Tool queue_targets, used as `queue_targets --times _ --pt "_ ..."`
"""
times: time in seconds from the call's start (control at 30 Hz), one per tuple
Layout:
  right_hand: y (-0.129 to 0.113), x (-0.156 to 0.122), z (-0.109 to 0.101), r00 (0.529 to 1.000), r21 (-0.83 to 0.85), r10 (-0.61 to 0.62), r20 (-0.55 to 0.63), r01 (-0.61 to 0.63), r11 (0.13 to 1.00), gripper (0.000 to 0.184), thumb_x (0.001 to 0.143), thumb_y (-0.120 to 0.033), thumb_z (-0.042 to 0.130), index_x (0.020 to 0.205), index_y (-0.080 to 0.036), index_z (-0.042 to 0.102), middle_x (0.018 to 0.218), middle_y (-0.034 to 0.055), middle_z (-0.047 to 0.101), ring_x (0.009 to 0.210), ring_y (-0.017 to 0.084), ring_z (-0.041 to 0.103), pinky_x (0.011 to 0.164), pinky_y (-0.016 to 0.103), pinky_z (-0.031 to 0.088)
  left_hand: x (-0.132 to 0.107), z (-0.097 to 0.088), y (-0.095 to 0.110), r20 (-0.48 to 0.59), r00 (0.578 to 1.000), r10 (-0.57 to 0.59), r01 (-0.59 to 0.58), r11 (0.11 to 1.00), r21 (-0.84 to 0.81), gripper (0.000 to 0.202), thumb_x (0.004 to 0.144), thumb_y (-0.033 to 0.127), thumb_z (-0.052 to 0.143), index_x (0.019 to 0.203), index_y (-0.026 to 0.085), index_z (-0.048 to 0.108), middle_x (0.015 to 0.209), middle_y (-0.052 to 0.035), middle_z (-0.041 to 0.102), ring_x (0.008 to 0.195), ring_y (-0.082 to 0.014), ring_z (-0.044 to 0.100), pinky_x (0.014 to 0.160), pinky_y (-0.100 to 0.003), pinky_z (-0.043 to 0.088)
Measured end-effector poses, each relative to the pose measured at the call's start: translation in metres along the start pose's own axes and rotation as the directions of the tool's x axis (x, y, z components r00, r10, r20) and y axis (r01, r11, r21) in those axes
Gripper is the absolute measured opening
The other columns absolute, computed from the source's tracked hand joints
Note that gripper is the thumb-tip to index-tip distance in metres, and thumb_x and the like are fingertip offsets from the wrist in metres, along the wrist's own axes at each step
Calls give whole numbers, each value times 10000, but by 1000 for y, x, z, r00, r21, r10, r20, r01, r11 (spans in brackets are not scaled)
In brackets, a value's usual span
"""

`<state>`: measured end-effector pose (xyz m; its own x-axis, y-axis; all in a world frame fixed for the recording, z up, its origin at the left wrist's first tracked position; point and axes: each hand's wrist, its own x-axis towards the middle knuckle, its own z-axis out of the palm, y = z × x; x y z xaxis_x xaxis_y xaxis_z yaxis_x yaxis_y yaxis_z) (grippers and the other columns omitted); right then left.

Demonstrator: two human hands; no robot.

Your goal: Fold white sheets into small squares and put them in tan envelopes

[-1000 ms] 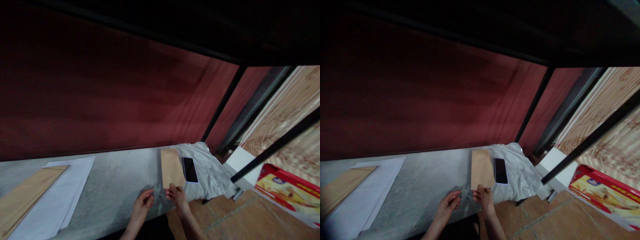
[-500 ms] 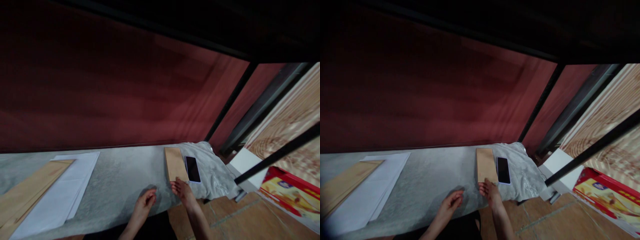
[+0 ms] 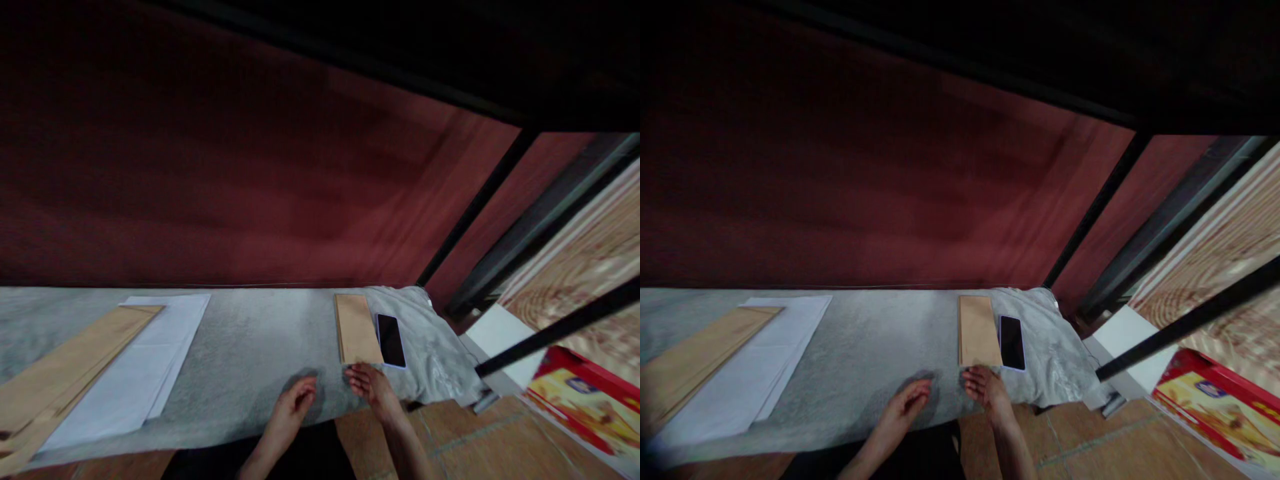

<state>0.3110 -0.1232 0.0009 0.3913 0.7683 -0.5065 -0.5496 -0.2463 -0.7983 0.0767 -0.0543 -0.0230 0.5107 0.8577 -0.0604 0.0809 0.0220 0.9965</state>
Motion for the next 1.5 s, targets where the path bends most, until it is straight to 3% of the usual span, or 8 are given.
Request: queue_targets --times 0.63,0.73,0.87,1.0,1.17,1.3,1.4,1.5 --pt "16 -3 1 989 -348 -145 3 137 927 522 602 -652 759 862 -205 691 839 91 764 664 243 697 610 365 569 -18 -24 17 -136 973 186 -146 954 262 238 927 287 522 1004 216 736 1015 -84 749 961 -217 703 911 -361 555" --pt "33 -4 7 887 -590 -441 139 432 682 483 814 -642 579 1009 -217 697 1035 100 747 935 289 706 752 405 587 -21 -60 25 -260 920 293 -157 884 441 259 939 226 480 1014 217 728 1066 -87 723 1016 -211 683 926 -367 554" --pt "56 0 29 632 -661 -618 467 714 230 443 963 -538 419 1158 -226 665 1234 108 677 1190 284 616 1024 473 491 -26 -132 25 -434 801 412 11 714 700 301 917 165 473 1125 208 687 1225 -112 661 1152 -243 629 1013 -439 520" --pt "77 7 53 461 -645 -618 637 757 -100 465 1013 -473 347 1302 -215 604 1359 125 612 1252 279 566 1045 480 454 -37 -217 30 -562 678 474 315 504 804 397 892 183 527 1281 155 601 1392 -178 559 1314 -322 515 1079 -507 456" --pt "93 15 60 368 -656 -620 693 678 -331 459 1006 -378 310 1317 -248 621 1315 115 652 1220 290 583 1038 471 423 -57 -312 50 -700 578 419 613 343 712 490 901 245 524 1356 62 522 1484 -260 471 1415 -404 394 1102 -588 386" --pt "100 24 53 323 -658 -624 711 618 -430 457 975 -298 341 1366 -253 573 1318 91 657 1190 270 612 1024 442 431 -69 -330 47 -610 689 392 514 329 792 445 945 258 445 1346 95 547 1397 -196 582 1330 -299 525 1113 -458 422" --pt "102 31 48 315 -655 -611 726 587 -476 453 954 -269 370 1361 -248 569 1320 88 658 1163 265 632 1012 431 435 -68 -299 28 -481 823 301 379 339 861 440 969 341 442 1336 138 578 1384 -157 612 1301 -271 560 1106 -430 435" --pt "102 32 46 341 -663 -600 724 585 -467 453 951 -278 373 1356 -250 574 1331 86 654 1143 266 641 997 434 443 -64 -260 12 -555 803 217 489 291 822 552 945 439 519 1369 87 558 1457 -217 536 1378 -362 474 1127 -525 382"
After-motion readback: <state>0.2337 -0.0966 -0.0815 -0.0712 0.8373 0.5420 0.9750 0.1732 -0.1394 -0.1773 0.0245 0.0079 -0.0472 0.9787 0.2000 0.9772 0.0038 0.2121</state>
